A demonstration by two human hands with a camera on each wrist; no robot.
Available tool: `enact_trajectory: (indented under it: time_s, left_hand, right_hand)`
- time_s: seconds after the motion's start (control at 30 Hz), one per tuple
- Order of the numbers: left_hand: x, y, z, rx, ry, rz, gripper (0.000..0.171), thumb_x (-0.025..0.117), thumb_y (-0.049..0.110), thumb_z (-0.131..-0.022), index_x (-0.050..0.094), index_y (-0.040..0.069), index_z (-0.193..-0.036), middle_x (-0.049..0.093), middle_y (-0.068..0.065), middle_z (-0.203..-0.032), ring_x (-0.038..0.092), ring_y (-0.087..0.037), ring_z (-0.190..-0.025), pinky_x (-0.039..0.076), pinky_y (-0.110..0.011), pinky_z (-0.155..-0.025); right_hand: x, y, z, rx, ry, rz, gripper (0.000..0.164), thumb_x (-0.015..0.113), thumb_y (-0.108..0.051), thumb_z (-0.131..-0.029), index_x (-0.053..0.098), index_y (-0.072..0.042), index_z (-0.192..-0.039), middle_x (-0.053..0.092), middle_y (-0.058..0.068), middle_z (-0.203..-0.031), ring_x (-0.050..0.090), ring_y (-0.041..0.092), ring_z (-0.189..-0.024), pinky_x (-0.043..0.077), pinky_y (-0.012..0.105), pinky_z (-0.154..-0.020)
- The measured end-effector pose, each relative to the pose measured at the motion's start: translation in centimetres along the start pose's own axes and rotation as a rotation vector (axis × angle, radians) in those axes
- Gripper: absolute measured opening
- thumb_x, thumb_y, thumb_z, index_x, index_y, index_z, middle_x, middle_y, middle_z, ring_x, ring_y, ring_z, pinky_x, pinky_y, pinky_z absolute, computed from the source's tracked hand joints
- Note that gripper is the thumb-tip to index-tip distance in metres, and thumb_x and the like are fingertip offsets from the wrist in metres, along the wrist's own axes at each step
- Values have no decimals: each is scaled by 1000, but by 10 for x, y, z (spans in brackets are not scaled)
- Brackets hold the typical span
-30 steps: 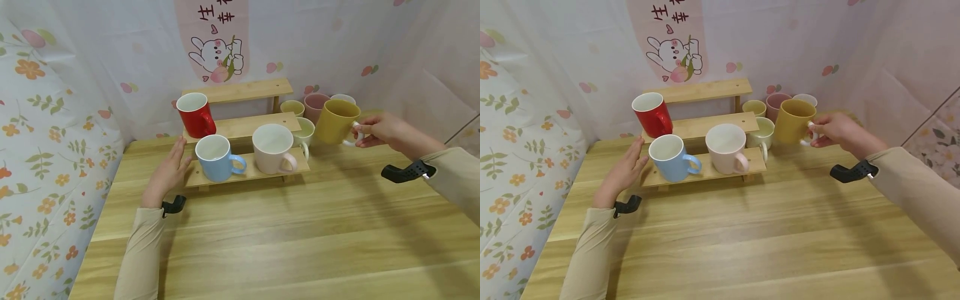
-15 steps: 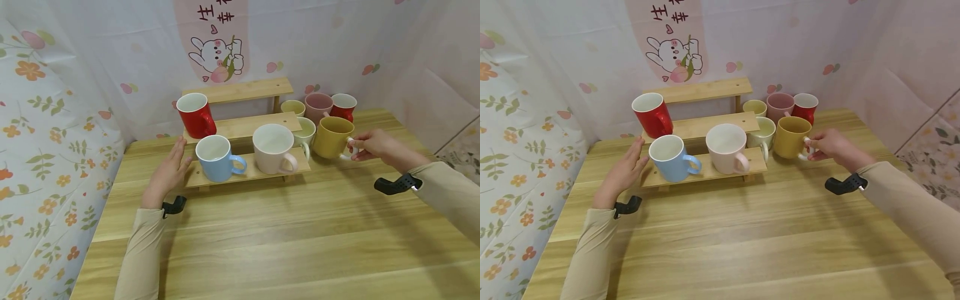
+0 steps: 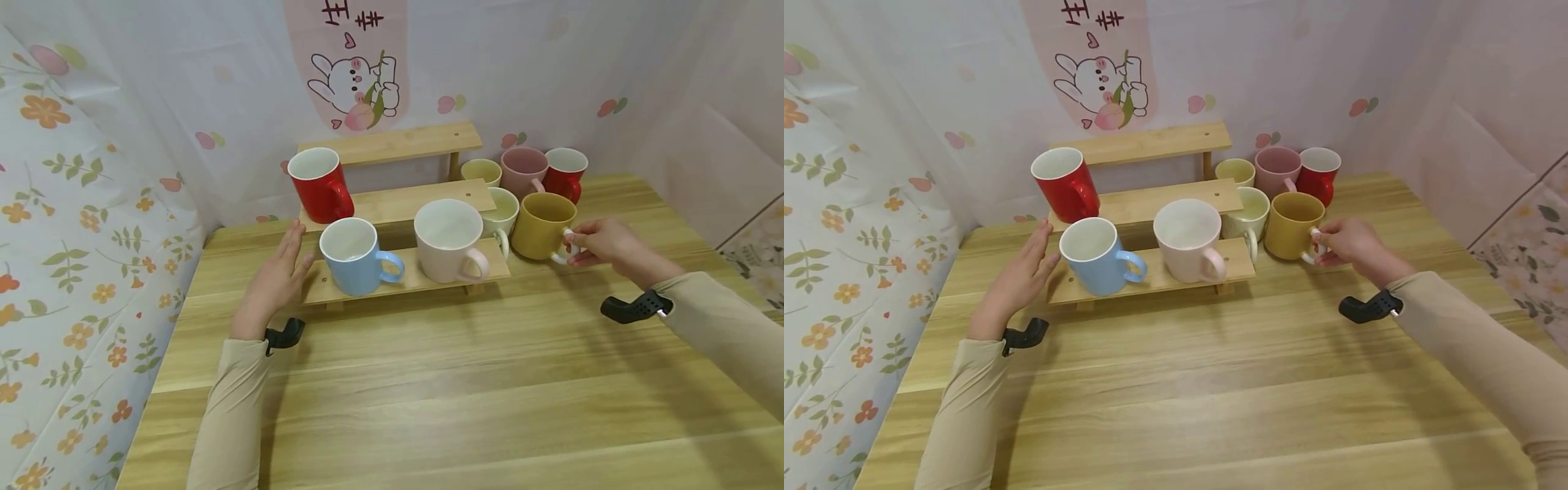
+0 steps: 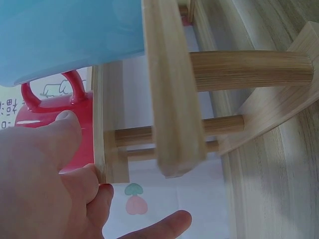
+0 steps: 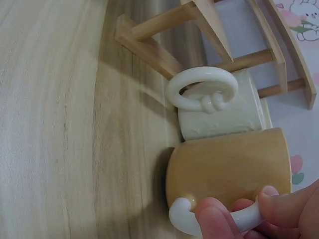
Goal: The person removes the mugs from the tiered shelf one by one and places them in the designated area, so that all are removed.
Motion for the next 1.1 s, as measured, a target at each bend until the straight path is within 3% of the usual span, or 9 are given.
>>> enact_trajectory:
  time_s: [0.5, 0.77, 1.1]
  left_hand:
    - [-2, 2, 1, -3, 17, 4, 65, 36, 38, -103, 4, 13, -155, 0, -6, -162, 21, -38, -144, 23, -58, -113]
    - [1, 0, -1, -7, 6, -10, 67, 34, 41, -103, 3, 15, -155, -1, -6, -162, 18, -35, -146, 24, -57, -113]
    - [1, -1, -1, -6, 13, 0, 67, 34, 43, -103, 2, 17, -155, -2, -3, -162, 14, -32, -147, 22, -56, -114]
  right_hand:
    - [11, 3, -8, 23, 59, -52, 43, 44, -19, -102, 40, 17, -124, 60, 0, -80, 63, 0, -64, 58, 24, -66]
    - [11, -1, -16, -21, 93, -45, 39, 44, -17, -102, 44, 18, -118, 60, -1, -78, 63, 0, -62, 58, 23, -64]
    - [9, -8, -29, -26, 119, -57, 45, 43, -19, -102, 42, 19, -124, 60, -3, -74, 63, -1, -59, 58, 23, -63]
Point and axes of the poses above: each hand's wrist, its own z-axis away from the middle knuckle, its own x-axis out of the palm, y = z × x, the point moved 7 cm from there along -z, towards the middle knuckle
